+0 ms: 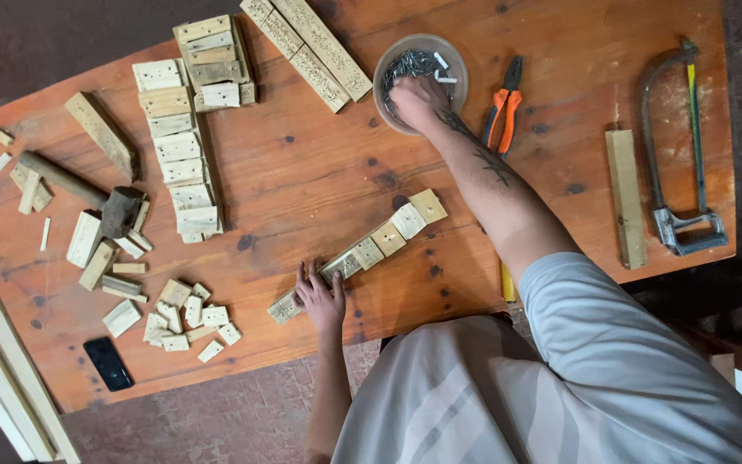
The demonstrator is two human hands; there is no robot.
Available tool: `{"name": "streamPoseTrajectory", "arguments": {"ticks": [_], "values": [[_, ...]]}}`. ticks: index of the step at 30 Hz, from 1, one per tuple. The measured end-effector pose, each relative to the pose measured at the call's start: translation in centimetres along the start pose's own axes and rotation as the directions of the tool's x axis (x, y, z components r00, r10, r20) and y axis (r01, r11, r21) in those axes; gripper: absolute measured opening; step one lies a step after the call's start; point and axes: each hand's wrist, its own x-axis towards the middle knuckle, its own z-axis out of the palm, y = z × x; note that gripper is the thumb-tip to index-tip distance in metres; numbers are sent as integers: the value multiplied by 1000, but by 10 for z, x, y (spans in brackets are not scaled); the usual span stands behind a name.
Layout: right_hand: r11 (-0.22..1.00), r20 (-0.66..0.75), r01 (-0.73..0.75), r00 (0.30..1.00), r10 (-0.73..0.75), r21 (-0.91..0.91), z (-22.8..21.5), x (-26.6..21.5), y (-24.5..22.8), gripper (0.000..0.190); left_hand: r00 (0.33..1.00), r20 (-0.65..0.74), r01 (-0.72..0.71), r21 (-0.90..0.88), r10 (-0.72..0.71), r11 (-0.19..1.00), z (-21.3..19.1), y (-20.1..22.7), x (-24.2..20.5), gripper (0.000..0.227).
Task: The person assembles small wooden blocks into a long line by hand and hammers nails into them to secure them to a base piece.
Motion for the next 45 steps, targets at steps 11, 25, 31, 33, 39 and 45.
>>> {"name": "streamPoseTrajectory", "arguments": {"ticks": [11,25,31,33,39,45], "values": [[973,-226,211,956,-187,88,-17,-61,-17,11,1000,-5,11,-10,-11,1000,-1,-4,-2,66],[679,-95,233,967,-235,696,130,-330,-129,19,971,118,-154,-350,206,924,2,-19,-39,39],[660,-105,359,914,-392,660,94,-336,-158,13,999,17,-44,-291,52,956,-33,-108,-39,21],[652,-166,459,872,-461,603,70,-332,-170,9,977,-139,90,-405,-159,910,-39,-154,-39,27],[718,-314,564,825,-470,408,47,-308,-175,10,845,-256,350,-399,-469,848,-69,-268,-33,31],[740,-365,569,815,-451,358,58,-313,-205,12,851,-326,309,-324,-412,894,-110,-315,-23,35]]}}
